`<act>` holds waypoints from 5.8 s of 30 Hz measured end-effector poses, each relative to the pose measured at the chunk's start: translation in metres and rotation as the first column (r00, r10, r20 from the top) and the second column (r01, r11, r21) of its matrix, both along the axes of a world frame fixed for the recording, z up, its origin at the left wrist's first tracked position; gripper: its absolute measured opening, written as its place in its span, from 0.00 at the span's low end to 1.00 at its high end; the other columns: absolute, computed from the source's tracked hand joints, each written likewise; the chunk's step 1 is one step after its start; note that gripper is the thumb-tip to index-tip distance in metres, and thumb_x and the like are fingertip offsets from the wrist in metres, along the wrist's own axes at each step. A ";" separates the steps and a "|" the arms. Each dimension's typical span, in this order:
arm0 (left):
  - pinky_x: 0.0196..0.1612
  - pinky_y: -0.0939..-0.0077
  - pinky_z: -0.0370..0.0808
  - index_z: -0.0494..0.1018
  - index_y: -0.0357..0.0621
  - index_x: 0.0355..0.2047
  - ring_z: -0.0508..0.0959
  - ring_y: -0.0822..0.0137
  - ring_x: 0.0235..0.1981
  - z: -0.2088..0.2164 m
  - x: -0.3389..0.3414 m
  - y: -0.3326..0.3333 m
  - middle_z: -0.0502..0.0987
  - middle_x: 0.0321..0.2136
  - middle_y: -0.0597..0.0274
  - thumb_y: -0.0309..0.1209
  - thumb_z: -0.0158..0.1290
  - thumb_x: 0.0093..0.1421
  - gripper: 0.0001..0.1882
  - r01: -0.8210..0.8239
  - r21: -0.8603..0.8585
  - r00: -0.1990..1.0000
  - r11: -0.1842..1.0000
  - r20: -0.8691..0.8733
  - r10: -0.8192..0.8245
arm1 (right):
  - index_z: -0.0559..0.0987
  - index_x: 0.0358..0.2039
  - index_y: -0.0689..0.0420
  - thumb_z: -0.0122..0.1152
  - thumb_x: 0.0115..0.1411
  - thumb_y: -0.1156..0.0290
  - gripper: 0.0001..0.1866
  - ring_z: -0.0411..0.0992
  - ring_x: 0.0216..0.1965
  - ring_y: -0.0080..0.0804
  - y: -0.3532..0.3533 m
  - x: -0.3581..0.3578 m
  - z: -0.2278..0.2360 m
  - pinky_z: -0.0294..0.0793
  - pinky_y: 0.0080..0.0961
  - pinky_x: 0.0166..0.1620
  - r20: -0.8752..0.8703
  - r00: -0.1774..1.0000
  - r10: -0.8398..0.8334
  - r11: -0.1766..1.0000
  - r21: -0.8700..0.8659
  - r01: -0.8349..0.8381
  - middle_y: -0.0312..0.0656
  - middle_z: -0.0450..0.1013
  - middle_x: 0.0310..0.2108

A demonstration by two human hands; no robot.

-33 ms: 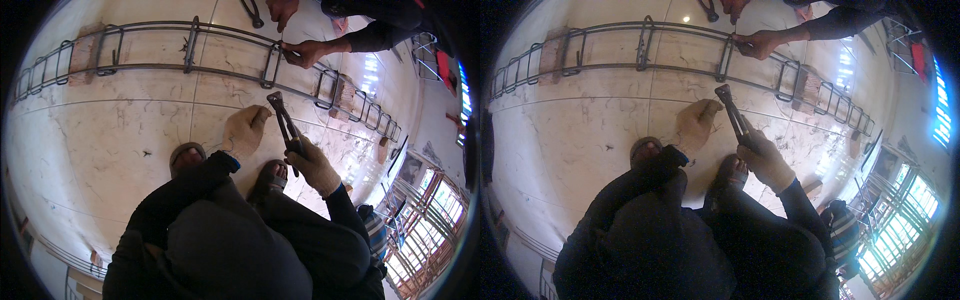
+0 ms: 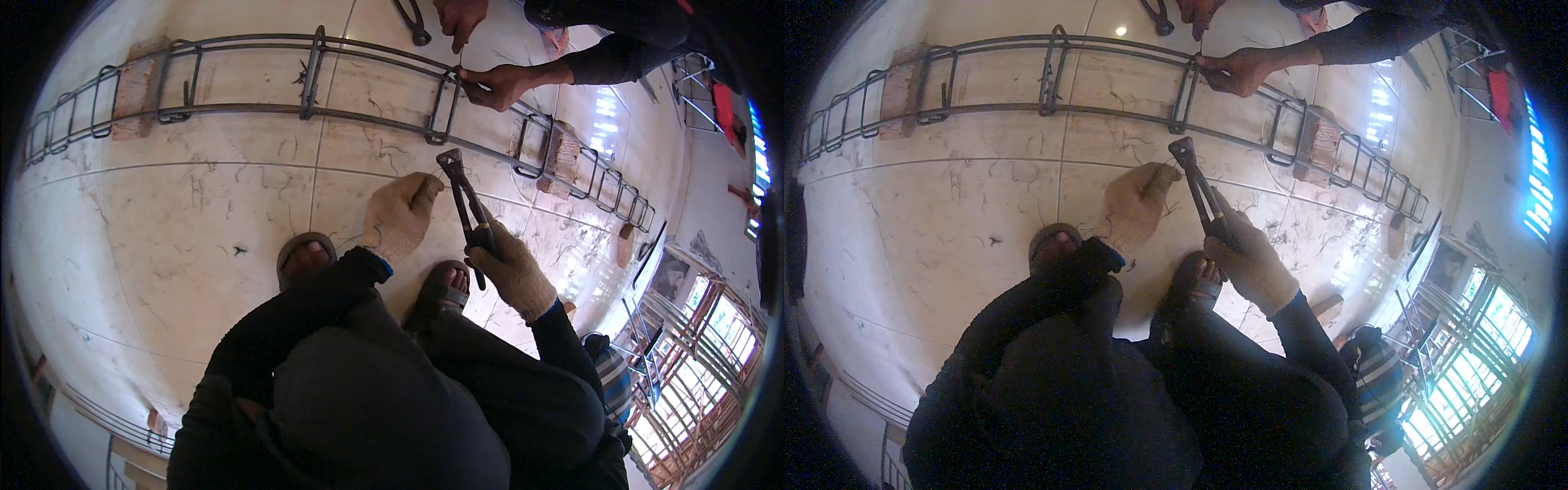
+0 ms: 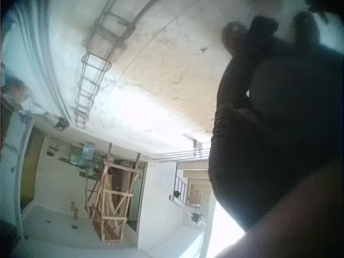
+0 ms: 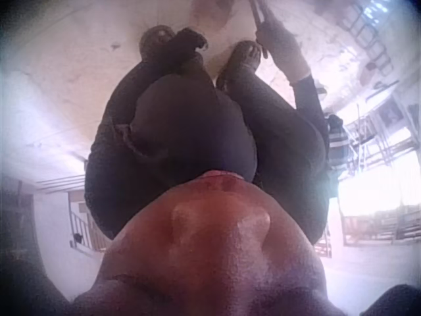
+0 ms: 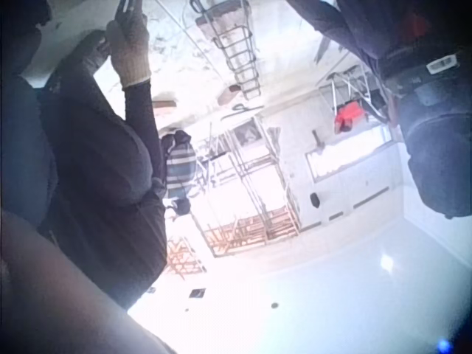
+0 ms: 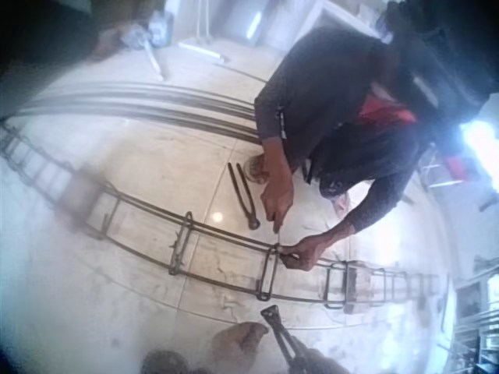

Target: The person assembles a metal ladder-like frame on the floor, using pliers to secure wire ties at multiple joints. Another person assists by holding and adjusting the frame while the person tightens connections.

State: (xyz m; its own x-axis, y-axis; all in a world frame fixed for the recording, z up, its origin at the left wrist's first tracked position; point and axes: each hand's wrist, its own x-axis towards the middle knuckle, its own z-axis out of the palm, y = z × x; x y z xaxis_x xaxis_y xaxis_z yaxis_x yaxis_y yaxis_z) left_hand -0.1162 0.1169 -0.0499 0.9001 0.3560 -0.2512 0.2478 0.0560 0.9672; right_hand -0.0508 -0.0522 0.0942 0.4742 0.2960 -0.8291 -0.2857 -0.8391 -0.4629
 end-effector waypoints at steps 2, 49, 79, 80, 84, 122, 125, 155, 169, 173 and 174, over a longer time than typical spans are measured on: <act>0.34 0.62 0.76 0.81 0.40 0.44 0.80 0.55 0.28 0.001 -0.001 -0.002 0.80 0.27 0.49 0.38 0.53 0.73 0.14 0.009 -0.053 0.998 0.999 -0.069 -0.013 | 0.72 0.66 0.59 0.54 0.67 0.80 0.26 0.77 0.48 0.32 -0.003 -0.003 -0.002 0.76 0.29 0.55 0.041 0.999 -0.018 0.995 0.098 0.013 0.44 0.78 0.51; 0.35 0.64 0.78 0.79 0.39 0.41 0.82 0.51 0.29 -0.013 -0.006 0.047 0.81 0.30 0.50 0.30 0.52 0.73 0.08 0.011 0.193 0.929 0.981 0.361 -0.081 | 0.75 0.48 0.71 0.57 0.73 0.62 0.20 0.53 0.12 0.12 -0.027 0.005 -0.006 0.48 0.17 0.15 -0.987 0.159 -0.031 0.511 0.121 0.851 0.28 0.57 0.17; 0.28 0.78 0.65 0.75 0.42 0.36 0.68 0.77 0.24 0.040 0.017 0.083 0.73 0.24 0.70 0.50 0.45 0.78 0.24 0.101 -0.336 0.986 0.936 0.162 -0.049 | 0.82 0.50 0.63 0.57 0.70 0.67 0.15 0.75 0.29 0.30 -0.063 -0.024 -0.075 0.75 0.29 0.30 -0.768 0.620 -0.160 0.934 0.086 0.348 0.38 0.76 0.31; 0.28 0.78 0.65 0.75 0.43 0.36 0.67 0.77 0.24 0.043 0.017 0.080 0.73 0.24 0.70 0.51 0.45 0.78 0.24 0.085 -0.365 0.989 0.927 0.142 -0.034 | 0.83 0.50 0.61 0.58 0.70 0.67 0.15 0.78 0.33 0.34 -0.063 -0.025 -0.082 0.78 0.31 0.34 -0.713 0.698 -0.072 0.951 0.163 0.264 0.40 0.77 0.34; 0.27 0.78 0.65 0.72 0.44 0.34 0.68 0.77 0.25 0.042 0.012 0.071 0.71 0.23 0.69 0.51 0.45 0.78 0.24 0.060 -0.402 0.997 0.914 0.061 -0.038 | 0.86 0.47 0.53 0.60 0.67 0.65 0.13 0.81 0.45 0.49 -0.050 -0.033 -0.089 0.82 0.41 0.48 -0.162 0.897 0.412 0.896 0.253 -0.366 0.47 0.81 0.43; 0.63 0.69 0.72 0.71 0.38 0.62 0.79 0.58 0.60 0.058 0.008 0.060 0.81 0.53 0.47 0.35 0.53 0.71 0.23 0.578 0.354 0.815 0.736 -0.211 -0.539 | 0.82 0.45 0.64 0.63 0.71 0.62 0.15 0.76 0.29 0.23 -0.023 0.009 -0.033 0.78 0.23 0.34 0.167 0.769 -0.617 0.723 0.506 0.470 0.39 0.80 0.32; 0.55 0.69 0.75 0.74 0.38 0.56 0.81 0.60 0.48 0.080 0.014 0.031 0.81 0.46 0.52 0.36 0.51 0.72 0.18 0.499 0.334 0.858 0.800 -0.064 -0.509 | 0.83 0.45 0.65 0.64 0.70 0.62 0.16 0.78 0.30 0.23 -0.014 0.010 -0.027 0.79 0.24 0.34 0.069 0.791 -0.608 0.709 0.495 0.503 0.40 0.81 0.33; 0.27 0.81 0.65 0.81 0.38 0.50 0.66 0.81 0.23 0.081 0.009 0.032 0.76 0.27 0.71 0.36 0.53 0.74 0.15 0.164 -0.375 0.913 0.912 -0.292 -0.284 | 0.85 0.41 0.53 0.72 0.56 0.71 0.11 0.79 0.40 0.46 -0.004 0.013 -0.017 0.79 0.40 0.41 0.882 0.430 -0.193 0.918 0.316 -0.238 0.42 0.80 0.42; 0.38 0.70 0.81 0.83 0.40 0.44 0.86 0.67 0.37 0.052 -0.011 0.029 0.86 0.36 0.52 0.25 0.60 0.66 0.08 0.356 0.037 0.929 0.934 0.094 -0.358 | 0.81 0.36 0.62 0.59 0.71 0.60 0.16 0.72 0.25 0.28 -0.005 -0.009 -0.032 0.73 0.28 0.30 -0.502 0.808 -0.309 0.708 0.446 0.548 0.41 0.77 0.31; 0.39 0.68 0.81 0.83 0.40 0.44 0.86 0.67 0.37 0.052 -0.010 0.040 0.86 0.36 0.53 0.27 0.60 0.67 0.08 0.411 0.276 0.835 0.869 0.268 -0.480 | 0.80 0.33 0.63 0.53 0.74 0.56 0.22 0.70 0.23 0.26 -0.023 -0.019 -0.050 0.70 0.25 0.28 -0.852 0.492 -0.179 0.416 0.387 0.823 0.41 0.72 0.24; 0.39 0.69 0.80 0.83 0.40 0.44 0.86 0.67 0.36 0.051 -0.009 0.042 0.86 0.36 0.52 0.28 0.59 0.67 0.08 0.426 0.304 0.819 0.852 0.271 -0.506 | 0.79 0.32 0.62 0.52 0.74 0.56 0.22 0.69 0.22 0.25 -0.024 -0.019 -0.052 0.69 0.25 0.27 -0.876 0.467 -0.118 0.386 0.393 0.835 0.40 0.72 0.24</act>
